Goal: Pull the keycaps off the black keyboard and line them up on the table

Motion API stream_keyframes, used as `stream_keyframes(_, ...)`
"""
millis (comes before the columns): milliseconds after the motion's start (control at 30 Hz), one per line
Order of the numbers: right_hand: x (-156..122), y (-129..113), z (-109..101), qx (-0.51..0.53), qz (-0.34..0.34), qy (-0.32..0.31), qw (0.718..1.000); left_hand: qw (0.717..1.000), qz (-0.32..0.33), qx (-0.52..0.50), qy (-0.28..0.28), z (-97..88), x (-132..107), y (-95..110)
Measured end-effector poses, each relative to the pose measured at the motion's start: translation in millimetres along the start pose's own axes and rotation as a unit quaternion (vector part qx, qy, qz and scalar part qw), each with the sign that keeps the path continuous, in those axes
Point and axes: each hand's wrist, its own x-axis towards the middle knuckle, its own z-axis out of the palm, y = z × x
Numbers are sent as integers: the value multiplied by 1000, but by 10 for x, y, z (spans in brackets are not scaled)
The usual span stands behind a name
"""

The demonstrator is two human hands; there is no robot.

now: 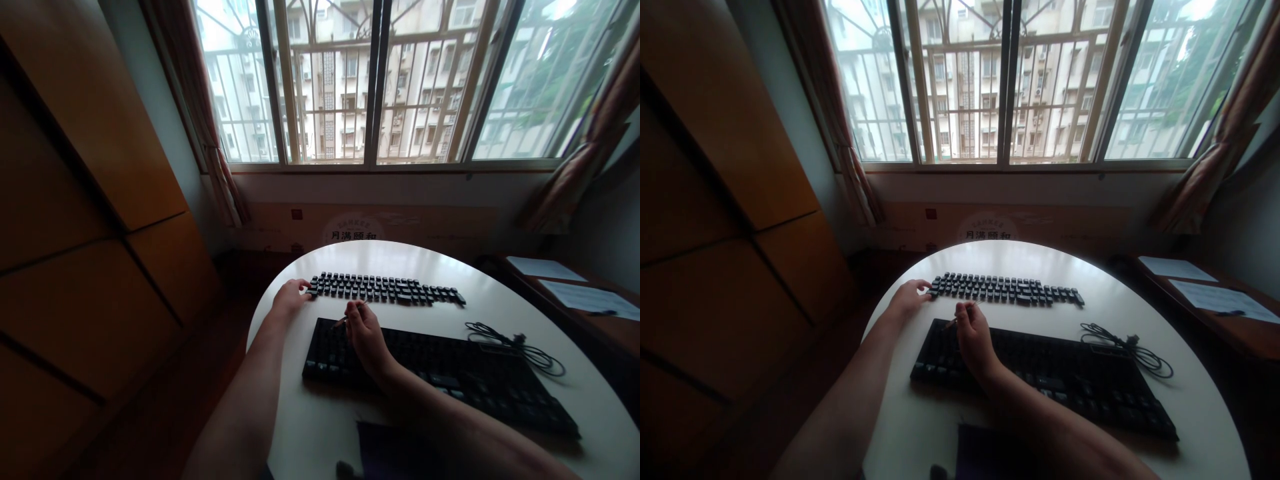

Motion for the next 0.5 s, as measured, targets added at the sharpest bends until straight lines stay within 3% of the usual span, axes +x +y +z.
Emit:
stream_keyframes(133,4,5,0,-5,-12,-2,1000,999,36,-3,32,-112,-89,195)
stream_keyframes(233,-15,-10,6,-36,-24,-17,999,997,79,-9,25,-95,-167,399)
stream_keyframes(500,-140,-137,12,-192,-124,-98,969,974,181,-31,-133,199,-367,769)
